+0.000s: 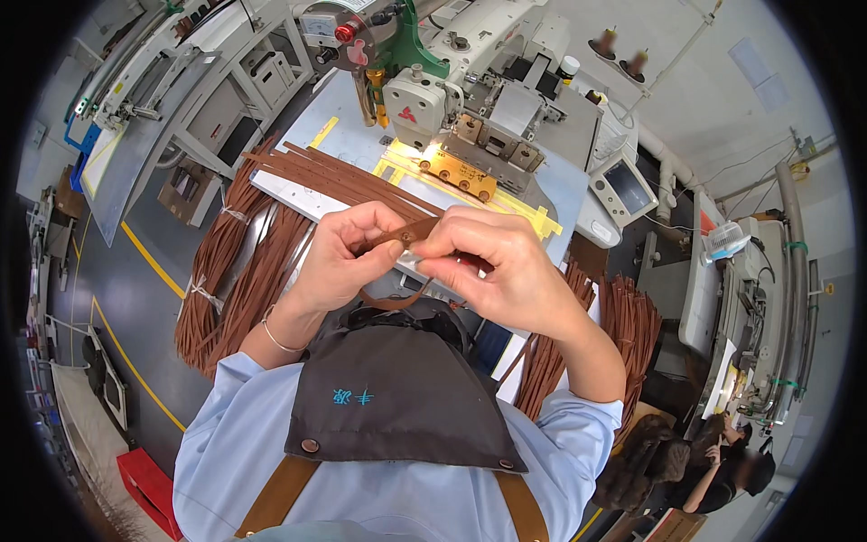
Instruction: Assembling and finishing leather straps by hand in a workshop.
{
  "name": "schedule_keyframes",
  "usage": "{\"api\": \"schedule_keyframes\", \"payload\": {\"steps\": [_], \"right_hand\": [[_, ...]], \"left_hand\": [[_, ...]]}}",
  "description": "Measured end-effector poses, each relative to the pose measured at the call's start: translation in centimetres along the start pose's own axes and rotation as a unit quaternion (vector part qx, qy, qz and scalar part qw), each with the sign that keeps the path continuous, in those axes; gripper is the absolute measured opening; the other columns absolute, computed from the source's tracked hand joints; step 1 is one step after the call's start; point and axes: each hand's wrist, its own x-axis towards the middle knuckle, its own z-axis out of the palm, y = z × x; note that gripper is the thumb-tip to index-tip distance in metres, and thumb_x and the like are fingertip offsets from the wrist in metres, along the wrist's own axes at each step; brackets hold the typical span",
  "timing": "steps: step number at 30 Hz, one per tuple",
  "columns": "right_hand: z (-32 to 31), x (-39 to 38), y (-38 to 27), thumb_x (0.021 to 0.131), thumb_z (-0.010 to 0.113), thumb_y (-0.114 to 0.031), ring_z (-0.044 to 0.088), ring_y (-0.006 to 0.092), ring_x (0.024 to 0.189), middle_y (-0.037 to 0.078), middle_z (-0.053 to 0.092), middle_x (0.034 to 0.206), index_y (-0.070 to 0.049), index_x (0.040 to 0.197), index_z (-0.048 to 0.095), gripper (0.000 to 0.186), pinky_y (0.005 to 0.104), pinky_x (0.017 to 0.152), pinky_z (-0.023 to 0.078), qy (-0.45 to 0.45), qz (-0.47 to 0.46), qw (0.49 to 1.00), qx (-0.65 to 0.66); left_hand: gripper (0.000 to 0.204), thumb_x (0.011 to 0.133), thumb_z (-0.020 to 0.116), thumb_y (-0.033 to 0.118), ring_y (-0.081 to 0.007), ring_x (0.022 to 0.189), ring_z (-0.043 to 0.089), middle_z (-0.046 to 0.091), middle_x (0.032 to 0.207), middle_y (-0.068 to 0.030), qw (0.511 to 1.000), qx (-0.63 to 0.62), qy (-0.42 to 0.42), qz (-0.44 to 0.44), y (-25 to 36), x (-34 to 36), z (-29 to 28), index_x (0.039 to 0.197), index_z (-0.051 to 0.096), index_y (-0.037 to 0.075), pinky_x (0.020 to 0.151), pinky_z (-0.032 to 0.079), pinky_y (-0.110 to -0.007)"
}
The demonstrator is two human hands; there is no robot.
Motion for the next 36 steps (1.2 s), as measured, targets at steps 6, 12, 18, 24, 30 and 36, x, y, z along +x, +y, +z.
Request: {"api": "schedule_keyframes", "payload": {"steps": [6, 12, 18, 24, 30, 36], "right_hand": [[-0.1, -0.3, -0.5, 0.068, 0.071, -0.002, 0.056, 0.025, 0.061, 0.009, 0.057, 0.074, -0.001, 0.084, 0.062, 0.019, 0.032, 0.052, 0.044, 0.069, 0.014, 0.989, -0.13], [-0.1, -0.1, -0.8, 0.07, 0.07, -0.007, 0.056, 0.0255, 0.061, 0.008, 0.056, 0.072, -0.003, 0.083, 0.061, 0.016, 0.0336, 0.052, 0.044, 0.065, 0.01, 0.977, -0.202], [-0.4, 0.1, -0.9, 0.067, 0.07, 0.001, 0.058, 0.0226, 0.061, 0.011, 0.057, 0.07, 0.001, 0.081, 0.061, 0.016, 0.0295, 0.049, 0.043, 0.039, -0.001, 0.973, -0.226], [-0.5, -0.2, -0.1, 0.069, 0.069, 0.002, 0.059, 0.0204, 0.062, 0.011, 0.059, 0.068, 0.003, 0.076, 0.059, 0.012, 0.0283, 0.052, 0.044, 0.024, -0.006, 0.994, -0.106], [-0.4, -1.1, 0.6, 0.069, 0.074, -0.008, 0.05, 0.0039, 0.073, 0.002, 0.056, 0.089, -0.004, 0.105, 0.056, 0.04, 0.0193, 0.06, 0.04, 0.105, 0.112, 0.985, 0.084], [-0.2, 0.1, 1.9, 0.07, 0.07, -0.002, 0.054, 0.0099, 0.077, 0.004, 0.054, 0.09, -0.006, 0.099, 0.063, 0.031, 0.0239, 0.065, 0.043, 0.036, 0.101, 0.993, 0.04]], "left_hand": [[0.007, 0.084, 0.055, 0.002, 0.0008, 0.066, 0.046, 0.056, 0.076, 0.003, 1.0, 0.004, 0.011, -0.024, 0.2, -0.2, 0.1, 0.09, 0.055, -0.001, 0.056, 0.037, -0.016], [0.006, 0.084, 0.056, 0.002, 0.002, 0.062, 0.044, 0.054, 0.073, 0.005, 0.999, 0.043, 0.019, -0.003, -0.1, -0.1, 0.3, 0.089, 0.055, 0.001, 0.051, 0.034, -0.014], [0.005, 0.083, 0.056, 0.001, 0.0026, 0.062, 0.044, 0.053, 0.073, 0.0051, 0.999, 0.041, 0.031, 0.004, -0.4, 0.2, 0.8, 0.088, 0.055, 0.001, 0.051, 0.033, -0.014], [0.006, 0.084, 0.055, 0.001, 0.0017, 0.063, 0.045, 0.055, 0.074, 0.0039, 0.999, 0.016, 0.023, -0.014, -0.3, 0.3, 0.4, 0.09, 0.055, 0.0, 0.05, 0.034, -0.014], [0.006, 0.084, 0.055, 0.002, 0.0022, 0.061, 0.045, 0.055, 0.072, 0.0044, 1.0, 0.008, 0.011, -0.015, 0.1, 0.0, 0.3, 0.09, 0.055, -0.001, 0.05, 0.034, -0.015], [0.005, 0.083, 0.057, 0.001, 0.0022, 0.059, 0.043, 0.054, 0.069, 0.0046, 0.996, 0.089, 0.002, 0.003, 0.0, -0.4, 0.5, 0.088, 0.055, 0.0, 0.049, 0.033, -0.015]]}}
